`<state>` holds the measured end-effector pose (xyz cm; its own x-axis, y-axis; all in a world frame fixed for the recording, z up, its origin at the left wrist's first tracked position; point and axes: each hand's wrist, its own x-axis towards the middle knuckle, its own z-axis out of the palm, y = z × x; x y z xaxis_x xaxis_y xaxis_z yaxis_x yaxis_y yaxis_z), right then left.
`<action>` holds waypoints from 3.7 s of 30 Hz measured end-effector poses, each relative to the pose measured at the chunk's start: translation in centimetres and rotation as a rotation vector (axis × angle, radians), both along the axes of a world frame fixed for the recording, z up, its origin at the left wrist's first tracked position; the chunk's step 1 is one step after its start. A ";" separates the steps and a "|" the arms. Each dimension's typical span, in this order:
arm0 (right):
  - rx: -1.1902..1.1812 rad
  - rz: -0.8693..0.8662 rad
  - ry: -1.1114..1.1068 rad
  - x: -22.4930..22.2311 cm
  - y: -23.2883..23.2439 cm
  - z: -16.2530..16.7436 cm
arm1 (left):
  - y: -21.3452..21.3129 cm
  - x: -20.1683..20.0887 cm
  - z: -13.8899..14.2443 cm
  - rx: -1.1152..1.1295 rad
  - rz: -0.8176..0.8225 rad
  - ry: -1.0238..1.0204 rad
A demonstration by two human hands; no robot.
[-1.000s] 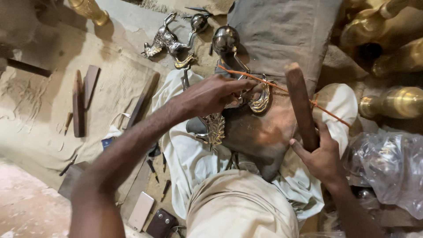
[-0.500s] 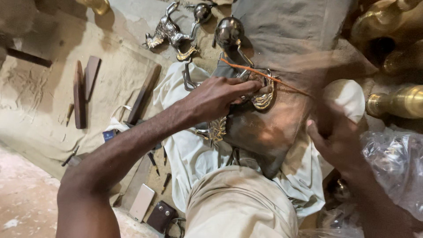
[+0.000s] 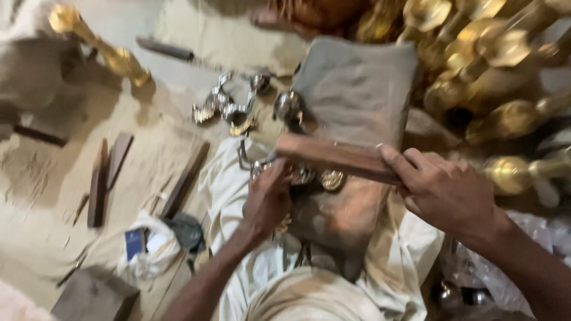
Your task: The person sits on the floor holding a silver-toned metal bird figurine against a sand-filled cushion and uses a small punch and a wooden mallet to hammer and shape the decorative surface of the piece, repositioning the figurine and punches as they work around it.
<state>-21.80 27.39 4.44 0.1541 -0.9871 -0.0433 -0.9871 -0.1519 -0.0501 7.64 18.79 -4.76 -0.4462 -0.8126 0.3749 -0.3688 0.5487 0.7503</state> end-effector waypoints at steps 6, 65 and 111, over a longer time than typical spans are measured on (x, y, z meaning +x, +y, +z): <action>-0.063 0.144 0.091 2.1 -0.1 2.8 | 2.4 0.0 -1.7 0.089 0.183 0.100; -0.230 0.429 0.465 9.1 -4.2 3.8 | 4.3 1.3 -6.1 -0.118 0.481 0.206; -0.189 -0.591 -0.815 7.6 9.8 -13.1 | -6.1 0.2 0.8 0.003 -0.691 -0.343</action>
<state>-14.16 37.16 -8.65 -0.4466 -0.8945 0.0210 -0.5828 0.2730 -0.7654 7.87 12.70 -3.92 -0.9436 -0.3077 0.1224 -0.1551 0.7373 0.6575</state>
